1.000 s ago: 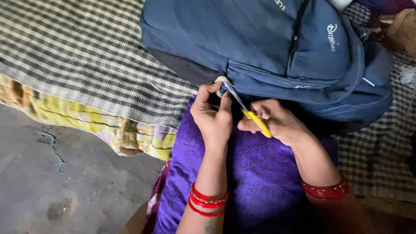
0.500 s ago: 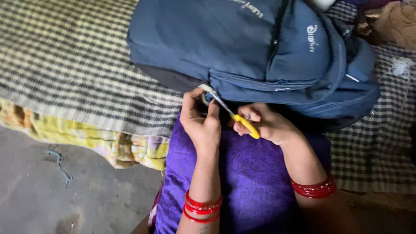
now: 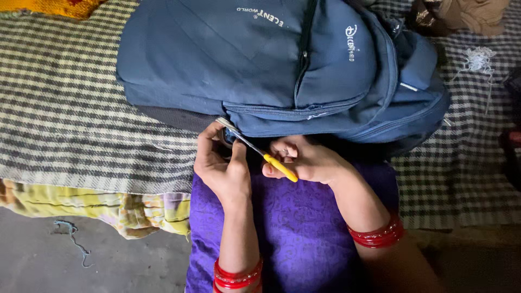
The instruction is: The person repairs a backpack zipper by hand and with scissors. They trim excess thread, align the zipper tape, and attach a new zipper pull to restore function.
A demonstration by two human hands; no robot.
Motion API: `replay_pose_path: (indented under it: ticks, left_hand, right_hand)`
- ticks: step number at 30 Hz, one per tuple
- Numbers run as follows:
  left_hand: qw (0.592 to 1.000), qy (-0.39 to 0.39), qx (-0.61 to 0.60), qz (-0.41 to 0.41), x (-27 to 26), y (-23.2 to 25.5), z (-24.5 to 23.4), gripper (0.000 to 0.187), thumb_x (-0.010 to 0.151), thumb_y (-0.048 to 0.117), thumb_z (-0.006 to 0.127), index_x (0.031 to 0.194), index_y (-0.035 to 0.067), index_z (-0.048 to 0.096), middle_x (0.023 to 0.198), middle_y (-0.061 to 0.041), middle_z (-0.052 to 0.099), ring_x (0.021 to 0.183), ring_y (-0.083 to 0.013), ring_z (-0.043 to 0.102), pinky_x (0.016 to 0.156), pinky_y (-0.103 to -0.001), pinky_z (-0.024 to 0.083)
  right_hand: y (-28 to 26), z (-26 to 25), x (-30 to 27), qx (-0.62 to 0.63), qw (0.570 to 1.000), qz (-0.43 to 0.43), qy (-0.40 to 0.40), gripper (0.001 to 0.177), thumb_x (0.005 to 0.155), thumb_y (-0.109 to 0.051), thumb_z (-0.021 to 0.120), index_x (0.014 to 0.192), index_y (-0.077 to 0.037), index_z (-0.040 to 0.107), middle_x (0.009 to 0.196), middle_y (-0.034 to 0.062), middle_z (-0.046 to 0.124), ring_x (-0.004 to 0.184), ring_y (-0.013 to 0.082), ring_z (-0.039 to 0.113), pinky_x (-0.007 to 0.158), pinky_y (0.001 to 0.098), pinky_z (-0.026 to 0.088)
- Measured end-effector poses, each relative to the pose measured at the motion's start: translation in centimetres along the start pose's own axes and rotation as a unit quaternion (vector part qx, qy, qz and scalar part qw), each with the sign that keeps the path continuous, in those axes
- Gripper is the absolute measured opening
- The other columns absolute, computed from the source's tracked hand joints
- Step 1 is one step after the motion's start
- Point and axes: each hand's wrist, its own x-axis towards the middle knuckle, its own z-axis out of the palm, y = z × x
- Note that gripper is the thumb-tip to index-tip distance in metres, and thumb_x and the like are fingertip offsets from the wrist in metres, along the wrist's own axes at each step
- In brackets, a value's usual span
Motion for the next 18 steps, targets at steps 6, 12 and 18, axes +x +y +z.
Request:
replay_pose_path:
  ticks: [6,12,18]
  left_hand:
    - [0.999,0.012,-0.026,-0.025,0.45,-0.10,-0.04,0.034,0.078,-0.019,0.060,0.108,-0.004,0.064,0.092,0.000,0.061,0.081,-0.0063,0.055,0.078,-0.020,0.046]
    - [0.999,0.008,-0.033,-0.022,0.51,-0.11,-0.05,0.035,0.076,-0.019,0.060,0.107,-0.003,0.063,0.091,0.001,0.060,0.080,-0.0059,0.054,0.076,-0.019,0.045]
    - [0.999,0.020,-0.037,-0.027,0.62,-0.35,-0.05,0.034,0.076,-0.019,0.059,0.106,-0.003,0.063,0.092,0.001,0.059,0.081,-0.0055,0.053,0.075,-0.019,0.044]
  right_hand:
    - [0.00,-0.39,0.11,-0.049,0.998,-0.021,-0.022,0.027,0.080,-0.022,0.084,0.077,-0.008,0.061,0.077,-0.0029,0.066,0.068,0.0040,0.054,0.062,0.0221,0.042]
    - [-0.34,-0.66,0.21,-0.092,0.995,-0.005,-0.039,0.023,0.081,-0.024,0.083,0.086,-0.007,0.070,0.081,0.0002,0.071,0.073,0.0049,0.061,0.065,0.0215,0.046]
    - [-0.39,-0.68,0.13,-0.011,0.999,0.002,-0.050,0.028,0.081,-0.023,0.084,0.085,-0.004,0.064,0.086,0.0009,0.073,0.076,0.0059,0.061,0.067,0.0216,0.046]
